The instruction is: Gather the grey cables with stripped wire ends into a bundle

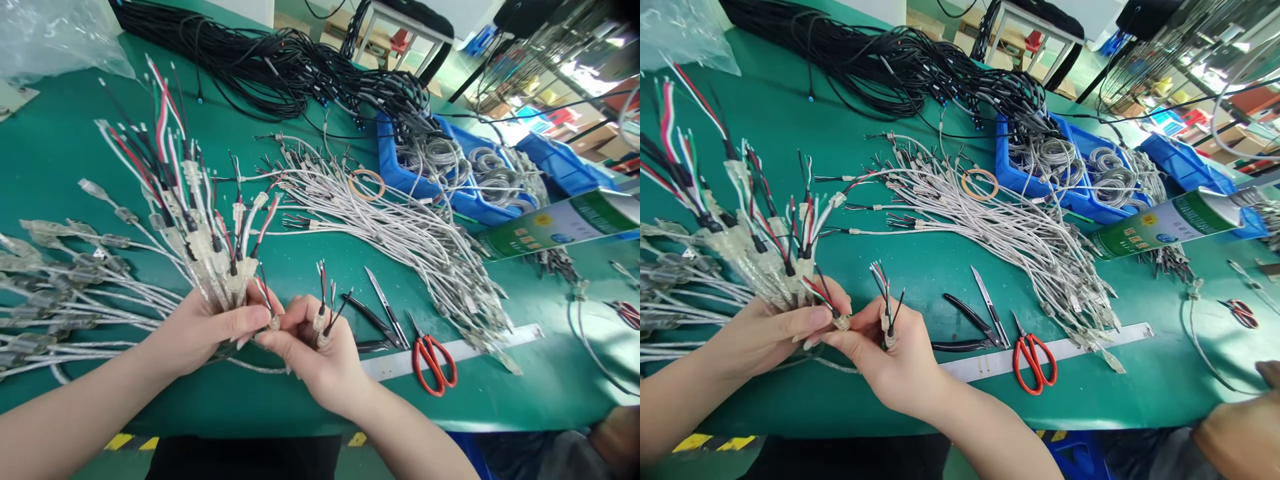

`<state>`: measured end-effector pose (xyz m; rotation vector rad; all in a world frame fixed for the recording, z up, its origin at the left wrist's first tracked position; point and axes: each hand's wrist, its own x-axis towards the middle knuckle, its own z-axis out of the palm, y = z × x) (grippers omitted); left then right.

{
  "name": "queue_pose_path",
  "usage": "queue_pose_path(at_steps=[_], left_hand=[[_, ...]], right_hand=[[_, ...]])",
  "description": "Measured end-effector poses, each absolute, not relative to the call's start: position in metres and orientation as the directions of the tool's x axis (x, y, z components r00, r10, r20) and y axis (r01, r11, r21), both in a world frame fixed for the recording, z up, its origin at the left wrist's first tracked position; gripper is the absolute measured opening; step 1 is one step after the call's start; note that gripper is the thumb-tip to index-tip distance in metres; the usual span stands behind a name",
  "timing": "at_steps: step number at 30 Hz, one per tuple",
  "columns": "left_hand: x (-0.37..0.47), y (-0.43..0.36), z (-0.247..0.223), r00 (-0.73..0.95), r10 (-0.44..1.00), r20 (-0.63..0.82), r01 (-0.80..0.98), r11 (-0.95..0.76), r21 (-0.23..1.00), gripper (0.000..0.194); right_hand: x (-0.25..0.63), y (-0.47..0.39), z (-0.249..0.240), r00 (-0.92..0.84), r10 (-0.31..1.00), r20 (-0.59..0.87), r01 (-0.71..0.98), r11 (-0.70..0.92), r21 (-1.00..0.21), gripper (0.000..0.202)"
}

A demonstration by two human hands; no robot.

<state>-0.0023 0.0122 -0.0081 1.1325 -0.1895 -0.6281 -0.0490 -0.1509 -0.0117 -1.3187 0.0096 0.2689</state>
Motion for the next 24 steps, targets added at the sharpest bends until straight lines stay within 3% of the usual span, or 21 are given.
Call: queue_pose_path(at_steps=[4,9,13,24], left_hand=[[-0.0019,0.0129,-0.0084,0.828,-0.519,-0.213,0.375,0.229,0.898,0.022],[-0.0010,0.0118,-0.0072,0.844,-0.501,-0.193,0.379,0.302,0.875,0.018],[-0.0003,0.0115,-0.0067,0.837,-0.514,-0.185,0.402,0.350,0.846,0.014],[-0.0004,0.0105,-0.0062,0.850,-0.483,-0.210,0.373,0.272,0.887,0.022]], right_hand=[[-0.0458,-0.1535,-0.0078,0.936,0.278,-0.218,-0.295,0.278,-0.914,0.024],[-0.0438,-0.1584,-0.0084,0.919,0.352,-0.179,-0.302,0.333,-0.893,0.020],[-0.0423,-0.1591,-0.0124,0.915,0.362,-0.178,-0.310,0.348,-0.885,0.021],[-0.0400,-0.1585,-0.0146,0.899,0.357,-0.255,-0.391,0.388,-0.834,0.026]])
